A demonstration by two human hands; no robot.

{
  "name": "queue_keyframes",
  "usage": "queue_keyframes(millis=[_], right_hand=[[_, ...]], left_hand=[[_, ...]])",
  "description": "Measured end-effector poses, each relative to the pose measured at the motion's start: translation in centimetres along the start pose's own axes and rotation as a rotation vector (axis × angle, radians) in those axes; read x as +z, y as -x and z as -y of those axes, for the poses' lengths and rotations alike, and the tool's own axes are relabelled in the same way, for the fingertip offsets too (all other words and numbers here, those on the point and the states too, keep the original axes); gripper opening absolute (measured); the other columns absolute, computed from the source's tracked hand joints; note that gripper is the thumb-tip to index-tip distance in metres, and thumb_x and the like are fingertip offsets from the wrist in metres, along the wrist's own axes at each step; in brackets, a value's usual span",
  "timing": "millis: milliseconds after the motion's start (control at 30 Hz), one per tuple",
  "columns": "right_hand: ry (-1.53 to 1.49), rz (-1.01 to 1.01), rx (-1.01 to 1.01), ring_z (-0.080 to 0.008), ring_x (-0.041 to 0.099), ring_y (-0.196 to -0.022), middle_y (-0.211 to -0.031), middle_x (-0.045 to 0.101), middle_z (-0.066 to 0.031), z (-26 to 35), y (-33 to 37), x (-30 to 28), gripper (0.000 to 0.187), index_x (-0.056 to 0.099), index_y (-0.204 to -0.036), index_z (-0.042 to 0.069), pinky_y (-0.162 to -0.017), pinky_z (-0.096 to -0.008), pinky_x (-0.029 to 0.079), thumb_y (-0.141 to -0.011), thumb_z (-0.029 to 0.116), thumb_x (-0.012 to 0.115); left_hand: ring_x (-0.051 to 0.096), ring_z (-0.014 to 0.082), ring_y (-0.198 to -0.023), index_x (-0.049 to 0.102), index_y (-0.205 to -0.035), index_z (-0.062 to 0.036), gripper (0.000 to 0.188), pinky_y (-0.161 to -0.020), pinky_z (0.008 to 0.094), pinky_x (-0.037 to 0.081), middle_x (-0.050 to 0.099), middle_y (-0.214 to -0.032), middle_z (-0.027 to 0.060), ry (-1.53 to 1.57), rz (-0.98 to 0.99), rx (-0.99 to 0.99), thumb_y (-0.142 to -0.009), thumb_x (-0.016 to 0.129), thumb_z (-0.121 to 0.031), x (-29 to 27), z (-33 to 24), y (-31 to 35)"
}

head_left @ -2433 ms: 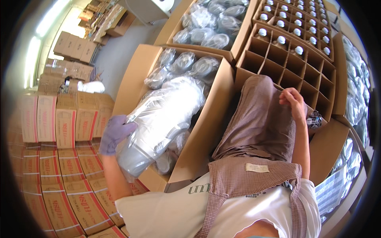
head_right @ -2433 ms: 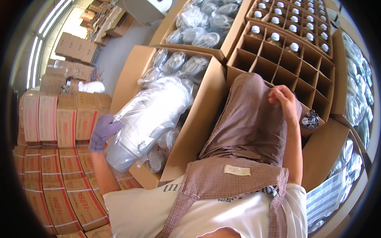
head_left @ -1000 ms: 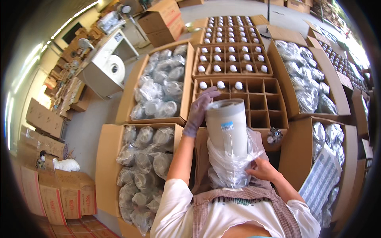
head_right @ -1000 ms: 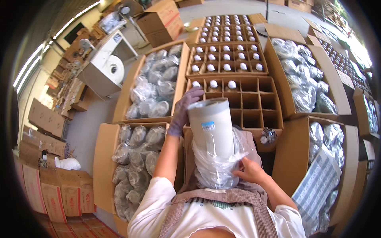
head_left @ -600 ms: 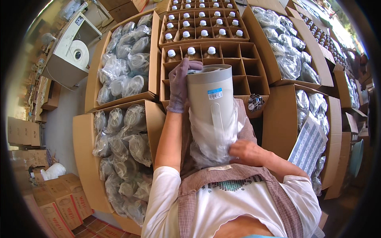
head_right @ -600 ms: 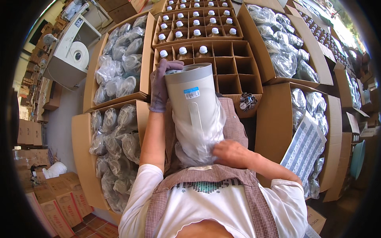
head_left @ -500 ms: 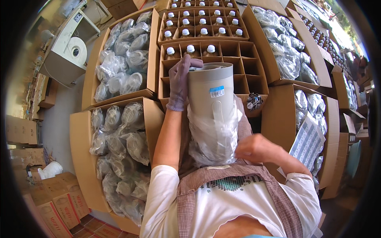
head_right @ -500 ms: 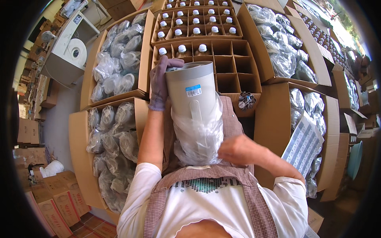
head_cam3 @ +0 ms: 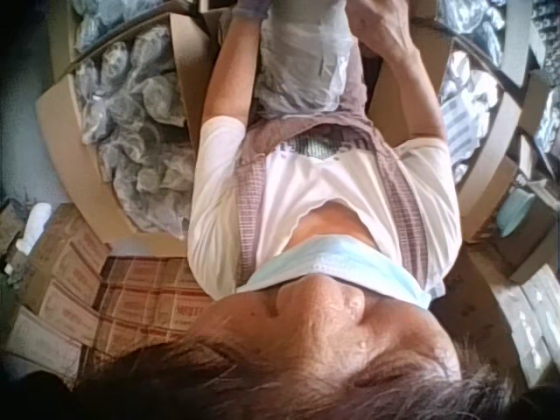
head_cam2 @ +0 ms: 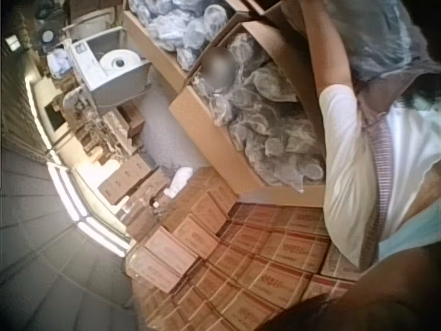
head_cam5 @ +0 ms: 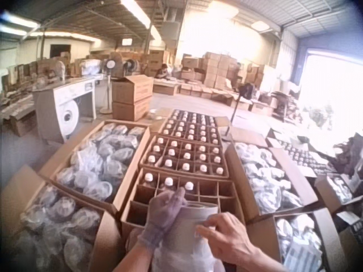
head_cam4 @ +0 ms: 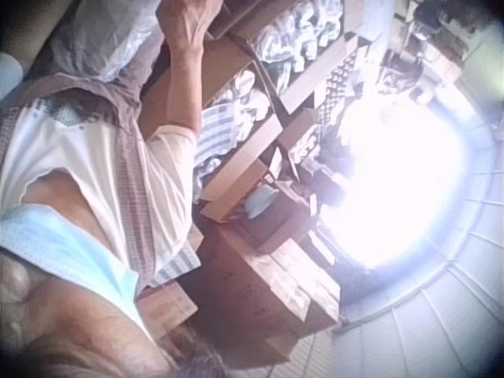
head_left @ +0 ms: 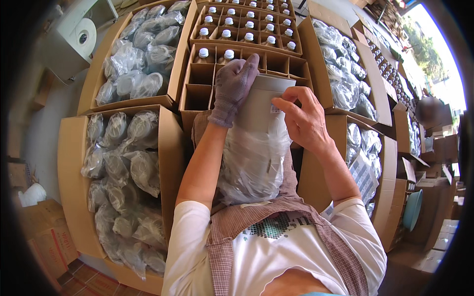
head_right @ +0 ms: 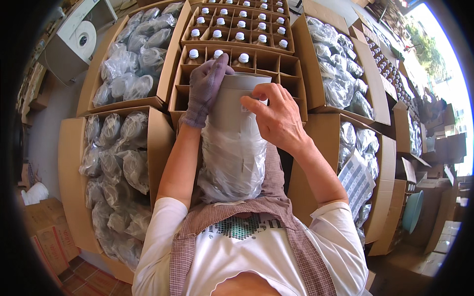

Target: The person assembles insulated flasks by inserting glass liners into plastic outer casings, attaching labels, and fitting lid components before placing the completed items into a shipping box.

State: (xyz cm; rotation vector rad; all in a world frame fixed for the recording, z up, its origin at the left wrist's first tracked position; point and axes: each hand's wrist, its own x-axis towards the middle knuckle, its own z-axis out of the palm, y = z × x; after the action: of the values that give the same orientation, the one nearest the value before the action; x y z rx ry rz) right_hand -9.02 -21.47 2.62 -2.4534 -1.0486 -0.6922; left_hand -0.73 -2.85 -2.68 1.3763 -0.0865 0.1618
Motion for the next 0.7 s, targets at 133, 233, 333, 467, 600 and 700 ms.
queue_keyframes(millis=[133, 233, 333, 467, 600, 700], right_hand=[[0.015, 0.011, -0.017, -0.0258, 0.059, -0.086, -0.102, 0.055, -0.008, 0.3, -0.3, -0.1, 0.045, 0.063, -0.111, 0.015, -0.077, -0.0401, 0.051, -0.072, -0.006, 0.061], [0.033, 0.029, -0.032, -0.0255, 0.058, -0.085, -0.1, 0.055, -0.0079, 0.1, -0.5, -0.1, 0.04, 0.063, -0.107, 0.015, -0.076, -0.04, 0.05, -0.072, -0.006, 0.062], [0.03, 0.044, -0.043, -0.0253, 0.058, -0.084, -0.099, 0.054, -0.0076, 0.0, -0.7, -0.1, 0.037, 0.062, -0.104, 0.014, -0.076, -0.0397, 0.05, -0.073, -0.006, 0.063], [0.026, 0.065, -0.052, -0.0254, 0.058, -0.084, -0.099, 0.054, -0.0072, 0.0, -1.0, -0.2, 0.036, 0.061, -0.103, 0.014, -0.076, -0.0395, 0.049, -0.073, -0.006, 0.064], [0.026, 0.087, -0.056, -0.0261, 0.058, -0.085, -0.098, 0.054, -0.0076, -0.2, -1.1, -0.2, 0.035, 0.061, -0.101, 0.012, -0.077, -0.0396, 0.049, -0.072, -0.007, 0.064], [0.02, 0.095, -0.06, -0.0276, 0.058, -0.087, -0.097, 0.053, -0.0085, -0.3, -1.2, -0.1, 0.035, 0.059, -0.1, 0.011, -0.078, -0.0401, 0.05, -0.071, -0.007, 0.064]], left_hand=[[0.043, 0.011, -0.055, 0.053, -0.059, 0.0007, 0.052, -0.054, 0.0335, 0.036, 0.046, -0.058, 0.0041, -0.099, -0.038, 0.063, -0.098, 0.066, -0.032, 0.1, -0.2, 0.2], [0.045, 0.0157, -0.055, 0.053, -0.06, 0.0006, 0.053, -0.056, 0.0364, 0.038, 0.047, -0.058, 0.0077, -0.134, -0.048, 0.086, -0.097, 0.066, -0.035, 0.1, -0.1, 0.1], [0.046, 0.0194, -0.054, 0.055, -0.06, -0.0001, 0.053, -0.056, 0.0381, 0.038, 0.049, -0.059, 0.0098, -0.154, -0.06, 0.106, -0.096, 0.066, -0.038, 0.1, 0.1, 0.0], [0.047, 0.0213, -0.054, 0.057, -0.06, -0.0007, 0.053, -0.057, 0.0389, 0.039, 0.05, -0.059, 0.0111, -0.16, -0.055, 0.126, -0.096, 0.065, -0.039, 0.2, 0.1, 0.0], [0.048, 0.0242, -0.055, 0.059, -0.06, -0.0008, 0.053, -0.057, 0.0404, 0.039, 0.051, -0.06, 0.0121, -0.191, -0.064, 0.128, -0.095, 0.066, -0.04, 0.3, 0.0, 0.2], [0.049, 0.0279, -0.056, 0.059, -0.06, -0.001, 0.053, -0.057, 0.0421, 0.04, 0.053, -0.061, 0.0131, -0.263, -0.071, 0.158, -0.094, 0.067, -0.041, 0.3, 0.0, 0.1]])
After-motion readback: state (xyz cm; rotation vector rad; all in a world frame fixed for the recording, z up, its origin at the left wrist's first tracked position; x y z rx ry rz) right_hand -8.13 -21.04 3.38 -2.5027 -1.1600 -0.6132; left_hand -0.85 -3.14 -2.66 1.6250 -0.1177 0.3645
